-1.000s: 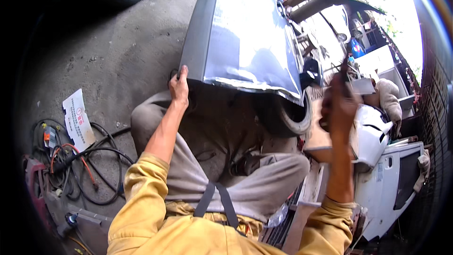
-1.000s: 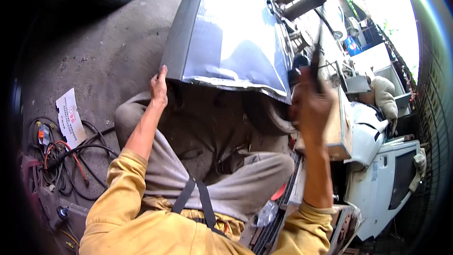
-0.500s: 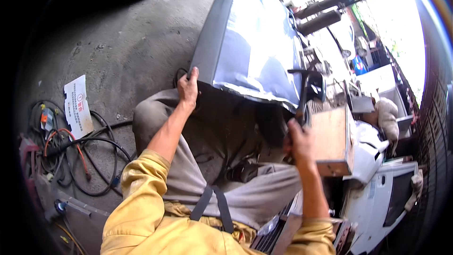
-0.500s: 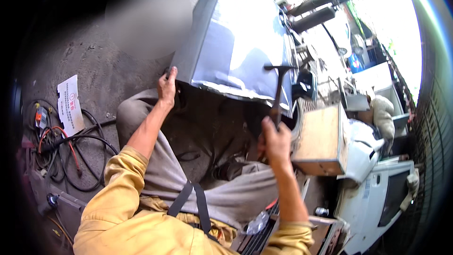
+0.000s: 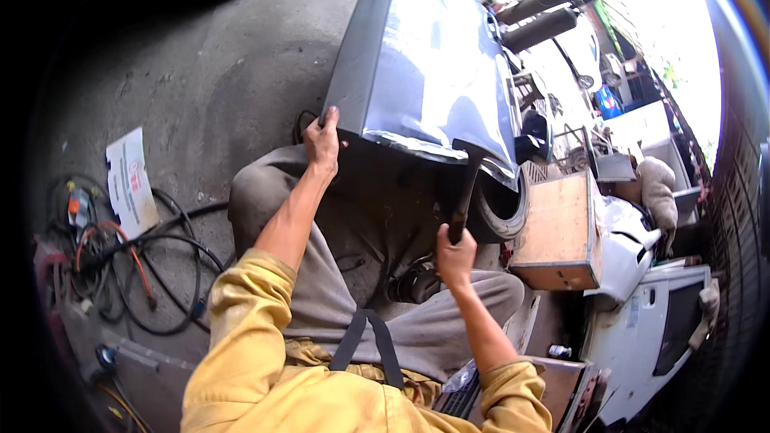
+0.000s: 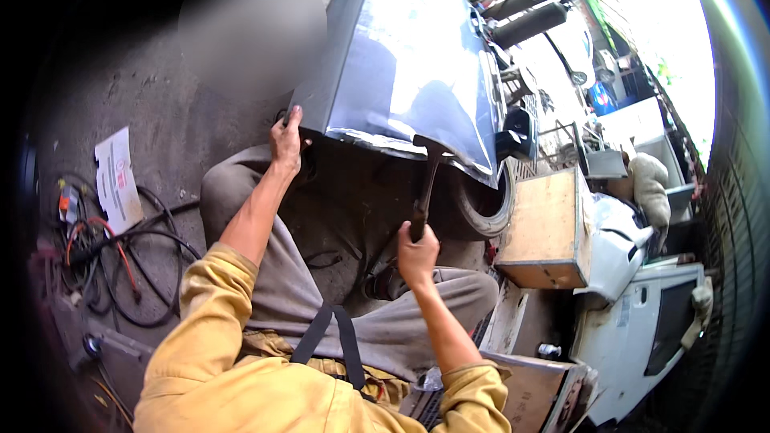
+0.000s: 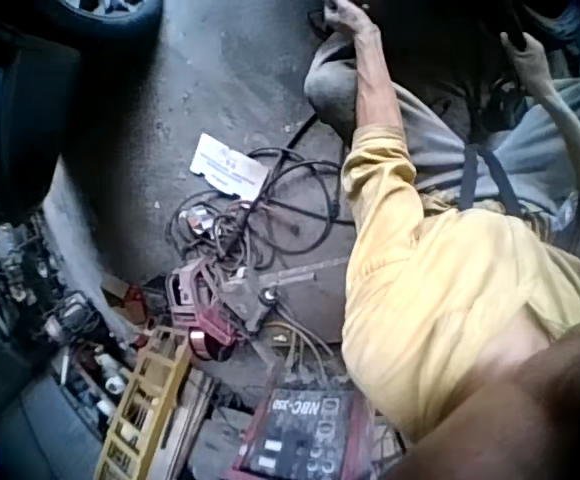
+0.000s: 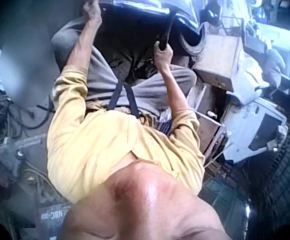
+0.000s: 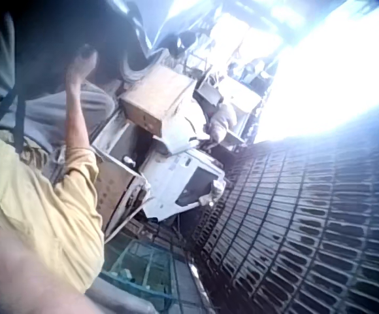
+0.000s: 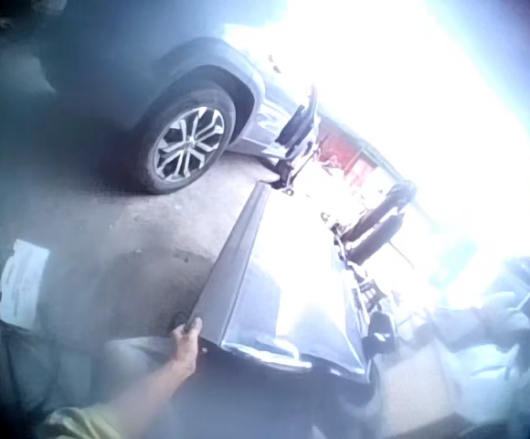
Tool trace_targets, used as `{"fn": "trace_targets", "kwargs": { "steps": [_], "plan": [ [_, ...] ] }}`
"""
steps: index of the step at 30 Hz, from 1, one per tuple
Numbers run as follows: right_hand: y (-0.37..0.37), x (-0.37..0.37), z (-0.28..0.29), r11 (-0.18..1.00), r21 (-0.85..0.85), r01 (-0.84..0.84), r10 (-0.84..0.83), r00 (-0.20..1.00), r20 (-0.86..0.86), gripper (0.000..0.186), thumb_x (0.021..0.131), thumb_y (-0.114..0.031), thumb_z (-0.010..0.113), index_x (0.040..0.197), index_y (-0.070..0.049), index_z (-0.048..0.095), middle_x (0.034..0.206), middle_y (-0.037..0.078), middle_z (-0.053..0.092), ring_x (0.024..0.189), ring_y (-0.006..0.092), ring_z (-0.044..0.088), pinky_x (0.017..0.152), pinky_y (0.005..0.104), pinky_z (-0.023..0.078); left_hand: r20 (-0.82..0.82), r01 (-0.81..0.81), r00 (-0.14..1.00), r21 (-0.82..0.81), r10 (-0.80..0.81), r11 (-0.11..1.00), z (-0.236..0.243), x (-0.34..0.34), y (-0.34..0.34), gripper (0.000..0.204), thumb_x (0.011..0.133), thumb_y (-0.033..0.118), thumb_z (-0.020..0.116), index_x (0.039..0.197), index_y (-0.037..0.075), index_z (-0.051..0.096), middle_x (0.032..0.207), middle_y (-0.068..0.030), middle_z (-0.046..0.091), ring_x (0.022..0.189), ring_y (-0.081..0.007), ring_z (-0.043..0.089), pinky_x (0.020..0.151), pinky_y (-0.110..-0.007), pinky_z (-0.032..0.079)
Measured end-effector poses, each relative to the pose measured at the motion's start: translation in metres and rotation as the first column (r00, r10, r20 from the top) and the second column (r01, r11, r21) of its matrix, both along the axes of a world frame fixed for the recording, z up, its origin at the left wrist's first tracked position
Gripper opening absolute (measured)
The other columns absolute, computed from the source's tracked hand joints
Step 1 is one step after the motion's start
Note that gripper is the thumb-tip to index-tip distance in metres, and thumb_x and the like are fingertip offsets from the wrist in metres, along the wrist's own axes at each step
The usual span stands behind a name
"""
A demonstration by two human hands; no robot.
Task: The person sits on the floor and uses a hammer and a metal bar to straighten a dent on a detached car bumper. They repeatedly tap and pry the damaged area to restore its shape.
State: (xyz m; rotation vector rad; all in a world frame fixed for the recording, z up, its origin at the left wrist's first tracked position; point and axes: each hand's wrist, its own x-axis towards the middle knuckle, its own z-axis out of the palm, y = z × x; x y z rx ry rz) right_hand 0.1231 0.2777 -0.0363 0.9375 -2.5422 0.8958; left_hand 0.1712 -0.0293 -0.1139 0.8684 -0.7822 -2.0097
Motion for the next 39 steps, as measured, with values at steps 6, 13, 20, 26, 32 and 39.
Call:
{"fn": "trace_targets", "kwargs": {
  "steps": [6, 13, 20, 26, 32, 39],
  "plan": [
    [-0.030, 0.007, 0.214, 0.961, -0.257, 0.104, 0.035, 0.874, 0.485, 0.032, 0.090, -0.037, 0.070, 0.088, -0.008, 0.059, 0.058, -0.001, 0.052, 0.043, 0.0077, 0.049, 0.039, 0.0216, 0.034, 0.051, -0.026, 0.998, -0.039, 0.028, 0.999, 0.004, 0.003, -0.016, 0.043, 0.093, 0.043, 0.063, 0.110, 0.003, 0.066, 0.102, -0.0026, 0.065, 0.080, -0.0105, 0.058, 0.050, -0.027, 0.048],
    [-0.061, -0.005, 0.325, 0.615, -0.680, -0.399, 0.178, 0.910, -0.374, 0.041, 0.099, -0.040, 0.049, 0.075, -0.006, 0.048, 0.061, 0.003, 0.045, 0.050, 0.0111, 0.042, 0.048, 0.0253, 0.038, 0.015, -0.024, 1.000, 0.037, 0.024, 0.999, 0.010, 0.003, -0.006, 0.037, 0.094, 0.040, 0.064, 0.091, 0.004, 0.065, 0.076, 0.0025, 0.052, 0.063, -0.0086, 0.047, 0.047, -0.027, 0.047],
    [-0.017, 0.024, 0.059, 0.992, -0.120, 0.035, 0.017, 0.913, 0.408, 0.019, 0.091, -0.015, 0.065, 0.082, 0.002, 0.061, 0.061, 0.004, 0.055, 0.061, 0.0079, 0.051, 0.057, 0.0291, 0.045, 0.011, -0.091, 0.996, 0.035, 0.091, 0.995, 0.011, 0.003, -0.011, 0.034, 0.094, 0.036, 0.064, 0.104, 0.003, 0.068, 0.072, 0.0035, 0.052, 0.059, -0.0050, 0.045, 0.045, -0.025, 0.044],
    [-0.030, 0.015, 0.190, 0.938, -0.345, 0.025, 0.105, 0.930, 0.353, 0.029, 0.091, -0.030, 0.071, 0.080, -0.008, 0.055, 0.057, -0.002, 0.051, 0.042, 0.0047, 0.045, 0.037, 0.0214, 0.032, 0.007, -0.057, 0.998, -0.034, 0.058, 0.998, 0.006, 0.001, -0.023, 0.036, 0.094, 0.039, 0.063, 0.096, 0.003, 0.067, 0.086, 0.0011, 0.062, 0.059, -0.0063, 0.046, 0.046, -0.026, 0.046],
    [-0.075, -0.008, 0.303, 0.552, -0.779, -0.297, 0.105, 0.952, -0.289, 0.044, 0.098, -0.034, 0.058, 0.066, -0.007, 0.043, 0.055, 0.001, 0.044, 0.043, 0.0101, 0.041, 0.042, 0.0231, 0.033, -0.002, -0.024, 1.000, 0.017, 0.024, 1.000, 0.006, 0.007, -0.016, 0.034, 0.095, 0.037, 0.062, 0.097, 0.003, 0.067, 0.091, 0.0010, 0.063, 0.058, -0.0057, 0.043, 0.046, -0.026, 0.046],
    [0.004, -0.010, 0.022, 0.971, -0.085, 0.223, -0.174, 0.904, 0.390, 0.029, 0.090, -0.022, 0.066, 0.076, 0.001, 0.056, 0.062, 0.015, 0.055, 0.060, 0.0196, 0.060, 0.056, 0.0355, 0.046, -0.052, -0.042, 0.998, 0.021, 0.043, 0.999, -0.001, 0.011, -0.008, 0.031, 0.093, 0.036, 0.064, 0.083, 0.007, 0.060, 0.072, 0.0001, 0.055, 0.056, -0.0087, 0.049, 0.046, -0.025, 0.046]
  ]
}}
